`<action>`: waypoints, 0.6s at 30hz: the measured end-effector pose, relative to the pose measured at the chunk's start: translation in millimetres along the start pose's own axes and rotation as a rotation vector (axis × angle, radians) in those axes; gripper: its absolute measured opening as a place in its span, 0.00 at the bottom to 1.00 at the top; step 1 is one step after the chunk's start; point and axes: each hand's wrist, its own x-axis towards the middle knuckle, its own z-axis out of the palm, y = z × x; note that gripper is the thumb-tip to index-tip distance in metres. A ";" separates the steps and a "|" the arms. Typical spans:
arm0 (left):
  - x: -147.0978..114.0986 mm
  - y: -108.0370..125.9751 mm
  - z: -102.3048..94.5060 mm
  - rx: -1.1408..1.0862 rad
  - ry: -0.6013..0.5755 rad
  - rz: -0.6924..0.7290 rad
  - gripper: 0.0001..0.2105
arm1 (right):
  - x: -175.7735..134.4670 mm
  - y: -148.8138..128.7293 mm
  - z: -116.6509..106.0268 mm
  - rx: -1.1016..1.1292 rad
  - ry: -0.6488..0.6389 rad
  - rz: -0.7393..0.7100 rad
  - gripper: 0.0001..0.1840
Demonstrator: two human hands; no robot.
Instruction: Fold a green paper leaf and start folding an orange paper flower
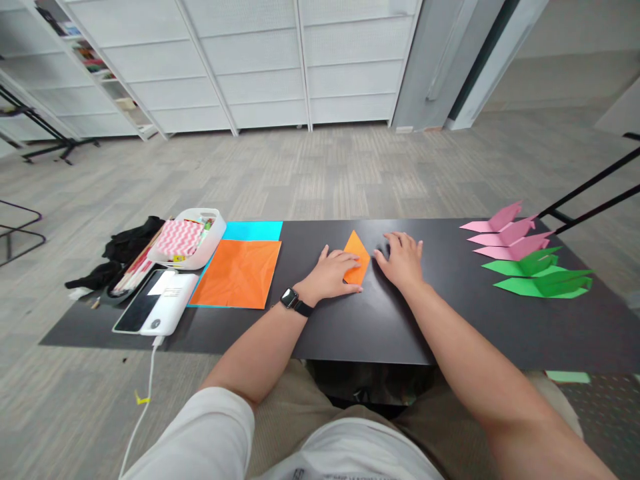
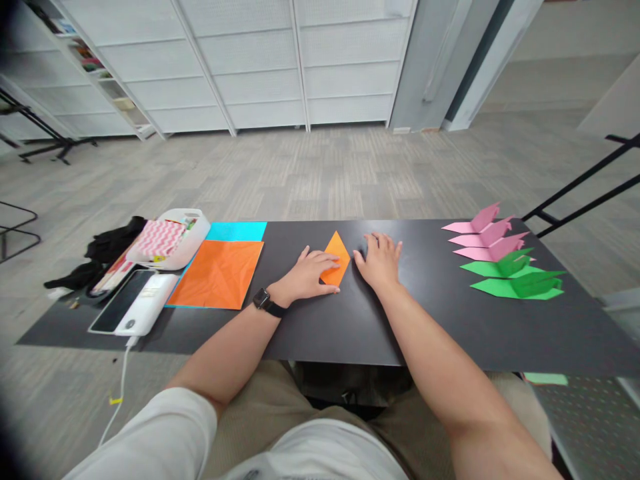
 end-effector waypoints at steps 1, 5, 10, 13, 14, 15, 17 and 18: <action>-0.2 0.1 -0.5 0.000 0.005 0.004 0.28 | 0.0 -0.6 -2.3 0.038 0.002 -0.039 0.24; -0.6 0.6 -1.7 -0.016 0.017 -0.002 0.27 | -2.3 -4.8 -10.8 0.188 -0.111 -0.257 0.12; 0.3 1.2 -0.4 -0.044 0.032 0.010 0.27 | -6.2 -7.9 -10.4 0.184 -0.207 -0.335 0.10; -0.2 -1.9 -3.9 -0.047 0.091 -0.004 0.21 | -6.4 -6.6 -7.9 0.165 -0.215 -0.321 0.08; -0.7 -4.2 -6.3 -0.042 0.125 -0.019 0.18 | -6.3 -5.8 -7.2 0.162 -0.214 -0.319 0.08; -1.2 -7.2 -9.1 -0.033 0.159 -0.039 0.16 | -6.2 -4.9 -6.5 0.161 -0.214 -0.319 0.08; -2.2 -14.7 -14.2 -0.014 0.215 -0.110 0.12 | -6.2 -2.9 -5.1 0.163 -0.210 -0.315 0.09; -2.5 -18.6 -16.1 -0.010 0.229 -0.154 0.10 | -6.3 -2.0 -4.4 0.163 -0.208 -0.313 0.10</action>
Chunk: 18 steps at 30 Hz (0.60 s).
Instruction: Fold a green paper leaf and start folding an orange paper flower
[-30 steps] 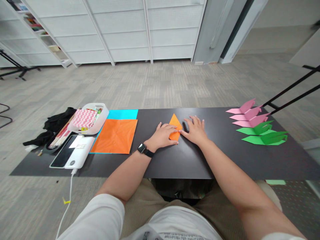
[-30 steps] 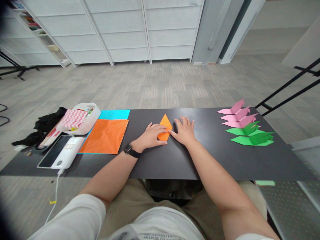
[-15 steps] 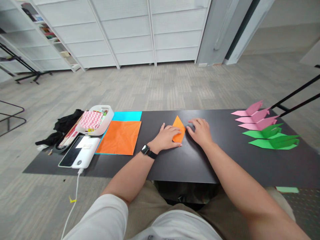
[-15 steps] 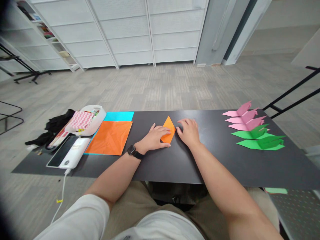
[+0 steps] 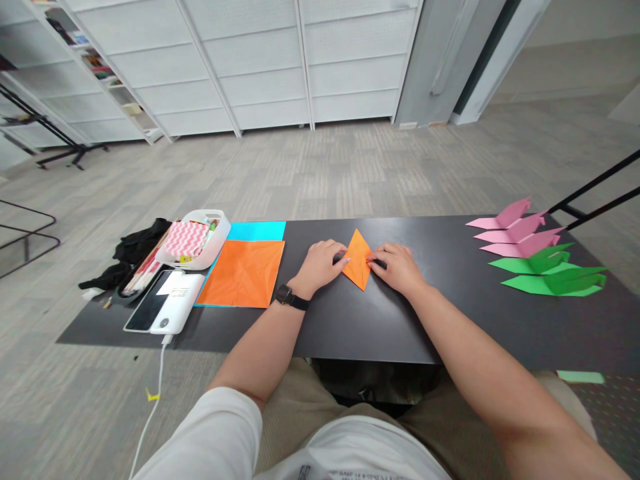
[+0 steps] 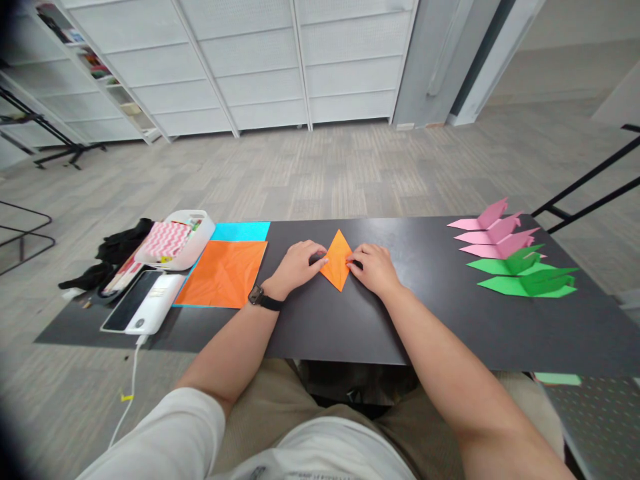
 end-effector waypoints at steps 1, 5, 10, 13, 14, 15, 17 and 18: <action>0.6 -3.5 -1.2 -0.002 0.010 -0.037 0.09 | -0.2 0.8 0.6 -0.002 0.000 -0.001 0.11; 1.7 -9.3 -1.3 -0.054 -0.018 -0.060 0.10 | -0.4 1.6 1.9 -0.029 -0.027 -0.022 0.14; 0.5 -5.5 -4.5 -0.094 -0.020 -0.091 0.11 | 0.3 -0.8 1.1 -0.036 -0.036 -0.024 0.15; 0.3 -6.3 -7.1 -0.091 0.014 -0.111 0.13 | 0.7 -1.9 0.4 -0.015 -0.026 -0.021 0.16; 0.4 -7.0 -7.3 -0.090 0.013 -0.101 0.15 | 0.8 -2.2 0.1 -0.013 -0.027 -0.020 0.16; 0.6 -7.7 -7.2 -0.093 0.003 -0.083 0.17 | 0.9 -2.5 -0.2 -0.014 -0.029 -0.019 0.16; 0.8 -8.7 -6.5 -0.108 -0.029 -0.035 0.21 | 0.9 -3.0 -1.0 -0.019 -0.030 -0.017 0.16; 0.8 -8.9 -6.1 -0.118 -0.040 -0.016 0.23 | 0.8 -3.3 -1.5 -0.021 -0.030 -0.016 0.16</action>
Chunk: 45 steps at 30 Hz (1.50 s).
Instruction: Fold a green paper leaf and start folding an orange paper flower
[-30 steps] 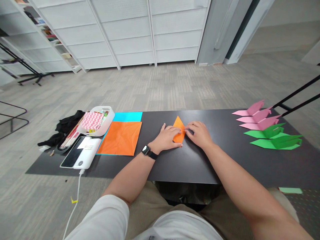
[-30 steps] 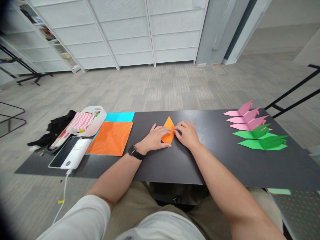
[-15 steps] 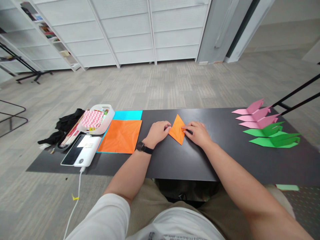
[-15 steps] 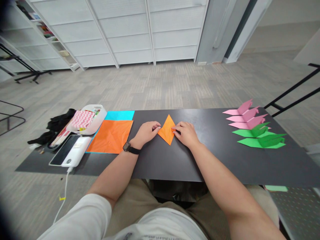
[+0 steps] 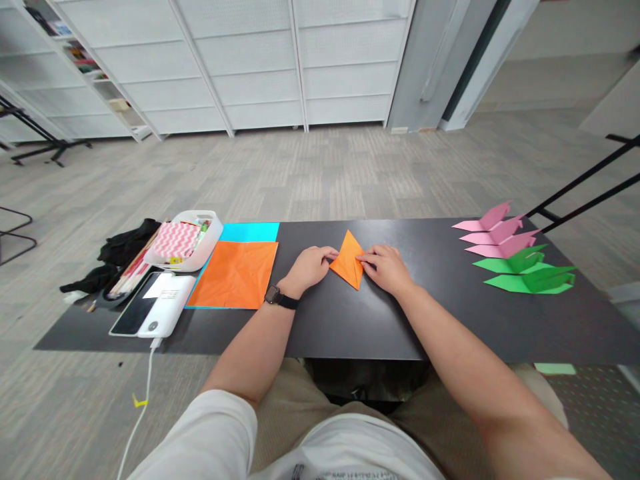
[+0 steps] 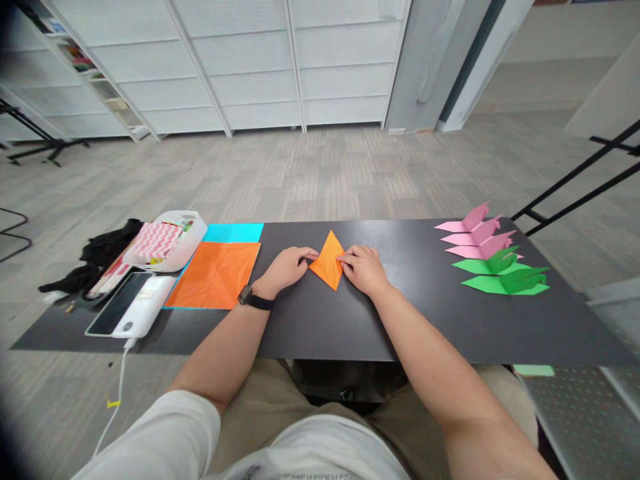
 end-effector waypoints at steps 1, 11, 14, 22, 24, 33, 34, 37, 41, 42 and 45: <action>-0.1 -0.1 0.2 -0.011 -0.007 0.011 0.24 | -0.1 -0.3 -0.5 0.000 0.001 0.000 0.16; 2.0 -5.7 0.6 -0.132 0.019 0.075 0.15 | -0.6 -0.5 -1.5 0.023 0.013 0.000 0.16; 3.8 -10.4 2.7 -0.055 -0.008 0.125 0.11 | -0.8 0.5 -0.3 0.027 0.016 -0.006 0.16; 2.7 -16.0 9.2 0.160 0.004 0.033 0.15 | -1.3 4.6 5.7 0.039 0.051 -0.026 0.15; 3.4 -17.5 10.3 0.136 -0.003 0.042 0.14 | -1.5 5.4 6.1 0.041 0.059 -0.033 0.15; 5.6 -16.0 6.8 0.002 0.031 0.105 0.13 | -2.6 7.8 8.5 0.045 0.088 -0.051 0.14; 5.7 -15.8 6.8 -0.011 0.032 0.114 0.12 | -2.7 7.9 8.8 0.046 0.092 -0.052 0.14; 5.7 -17.0 6.0 -0.031 0.026 0.142 0.08 | -2.8 7.7 8.6 0.047 0.099 -0.064 0.14; 4.1 -18.1 1.0 -0.023 -0.010 0.158 0.05 | -3.1 5.2 5.3 0.048 0.090 -0.099 0.13; 3.7 -17.6 -0.5 -0.024 -0.016 0.156 0.04 | -3.2 4.0 4.0 0.054 0.085 -0.118 0.13; 2.7 -15.1 -2.7 -0.037 -0.013 0.153 0.03 | -3.5 -0.8 0.2 0.086 0.064 -0.195 0.12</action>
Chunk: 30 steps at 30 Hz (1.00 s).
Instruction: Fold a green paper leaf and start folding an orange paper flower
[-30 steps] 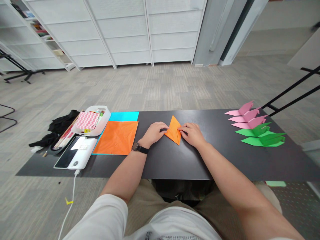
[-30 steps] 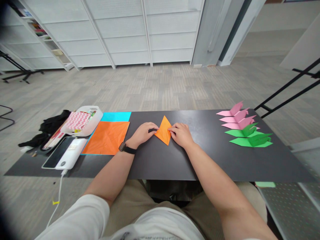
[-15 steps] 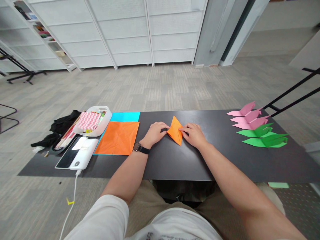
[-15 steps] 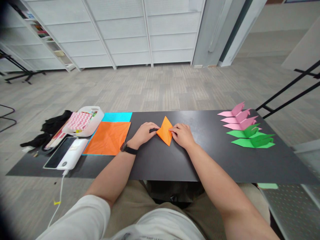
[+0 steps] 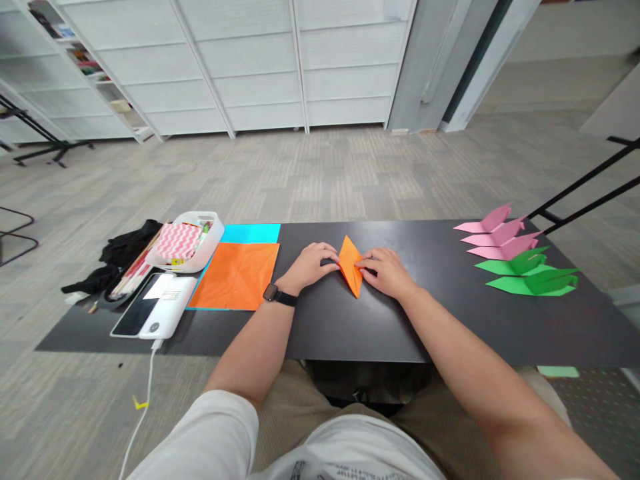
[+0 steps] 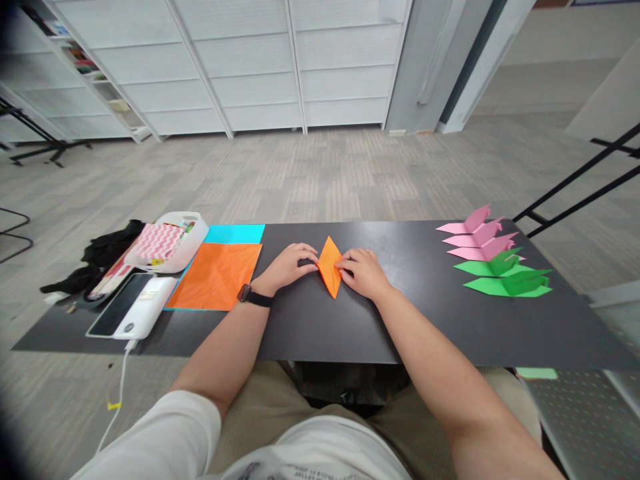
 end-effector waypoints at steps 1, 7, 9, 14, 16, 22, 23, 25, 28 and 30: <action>0.0 0.7 0.3 -0.006 0.001 0.003 0.03 | 0.3 -1.7 -0.8 0.012 -0.007 -0.023 0.11; 0.4 0.3 7.2 -0.030 0.003 -0.001 0.03 | 1.0 -6.9 0.2 0.039 -0.022 -0.085 0.10; 0.7 0.0 9.4 -0.025 0.012 -0.007 0.03 | 1.0 -6.7 2.0 0.046 -0.025 -0.095 0.10; 1.3 3.9 14.8 0.019 0.019 -0.063 0.05 | 0.6 -5.0 5.7 0.070 -0.035 -0.113 0.10; 1.1 6.3 17.2 0.039 0.031 -0.099 0.05 | 0.3 -5.1 5.8 0.077 -0.039 -0.115 0.10; 0.2 9.6 24.3 0.086 0.067 -0.154 0.05 | 1.6 -11.9 2.6 0.101 -0.068 -0.121 0.16; 0.4 9.6 25.6 0.099 0.073 -0.161 0.05 | 1.9 -13.0 2.5 0.102 -0.076 -0.123 0.18; 1.2 9.5 27.8 0.120 0.083 -0.176 0.06 | 2.2 -14.3 3.1 0.088 -0.089 -0.116 0.20; 2.6 9.7 29.1 0.124 0.099 -0.184 0.06 | 2.2 -14.6 4.5 0.051 -0.104 -0.101 0.20; 3.0 10.4 27.6 0.116 0.115 -0.178 0.05 | 2.3 -14.6 4.9 0.038 -0.104 -0.099 0.20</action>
